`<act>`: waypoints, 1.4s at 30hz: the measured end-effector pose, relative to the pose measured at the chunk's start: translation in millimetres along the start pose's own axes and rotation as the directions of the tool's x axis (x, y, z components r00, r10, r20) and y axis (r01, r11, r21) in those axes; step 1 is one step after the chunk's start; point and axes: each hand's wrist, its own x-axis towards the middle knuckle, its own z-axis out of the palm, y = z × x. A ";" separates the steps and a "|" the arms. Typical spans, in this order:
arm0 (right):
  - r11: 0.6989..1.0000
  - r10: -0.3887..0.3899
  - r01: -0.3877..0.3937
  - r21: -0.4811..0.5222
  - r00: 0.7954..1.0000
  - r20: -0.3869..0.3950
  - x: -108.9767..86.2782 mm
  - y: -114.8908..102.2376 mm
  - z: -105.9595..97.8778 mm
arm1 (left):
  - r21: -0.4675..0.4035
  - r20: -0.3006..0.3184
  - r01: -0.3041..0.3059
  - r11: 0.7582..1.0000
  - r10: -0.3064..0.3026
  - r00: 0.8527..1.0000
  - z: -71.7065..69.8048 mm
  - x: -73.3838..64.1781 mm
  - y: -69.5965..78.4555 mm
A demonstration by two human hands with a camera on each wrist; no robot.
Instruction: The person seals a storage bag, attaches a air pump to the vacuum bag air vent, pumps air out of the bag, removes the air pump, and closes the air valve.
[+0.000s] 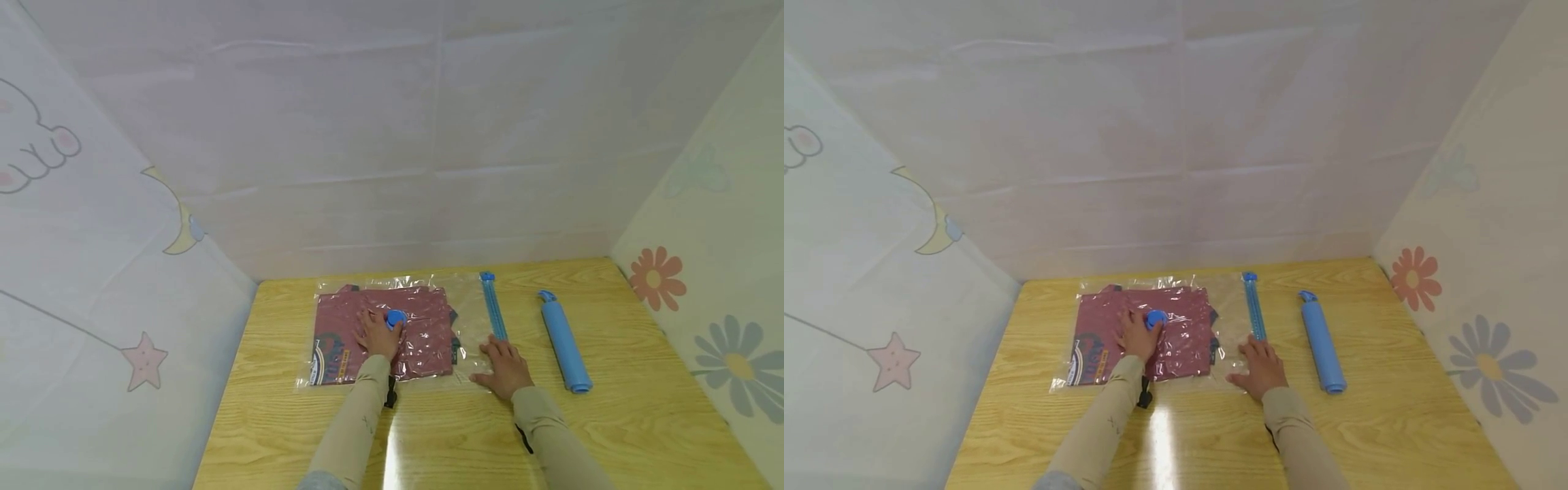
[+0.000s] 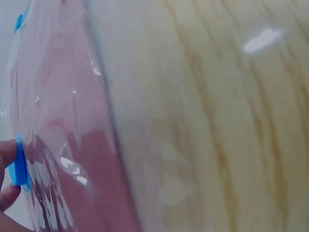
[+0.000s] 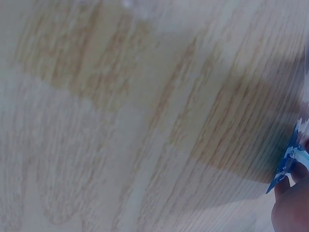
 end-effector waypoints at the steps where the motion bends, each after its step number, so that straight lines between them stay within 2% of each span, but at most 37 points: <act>1: 1.000 -0.001 0.001 -0.002 1.000 0.001 -0.3 -0.4 -0.8 | -0.003 0.004 -0.003 1.000 0.003 1.000 0.1 0.1 0.1; 11: 1.000 -0.007 0.007 0.017 1.000 -0.016 -0.2 4.6 0.1 | -0.022 0.069 -0.009 1.000 0.010 0.998 -0.3 -1.2 3.9; 19: 1.000 -0.006 0.006 0.013 1.000 -0.008 -0.3 3.8 -1.1 | -0.053 0.085 0.001 0.999 0.004 0.996 3.1 0.2 1.7; 28: 1.000 0.001 -0.001 0.007 1.000 -0.002 -0.4 5.1 3.1 | -0.062 0.056 0.021 0.998 -0.017 0.998 5.6 1.4 -3.3; 35: 1.000 -0.008 0.008 0.018 1.000 -0.009 0.2 2.8 4.5 | -0.053 0.006 0.014 0.999 -0.014 1.000 4.1 -0.8 -3.1; 42: 1.000 -0.007 0.007 0.017 1.000 -0.008 -0.8 0.4 2.6 | -0.044 0.007 0.012 0.999 -0.012 1.000 5.1 -0.3 -2.9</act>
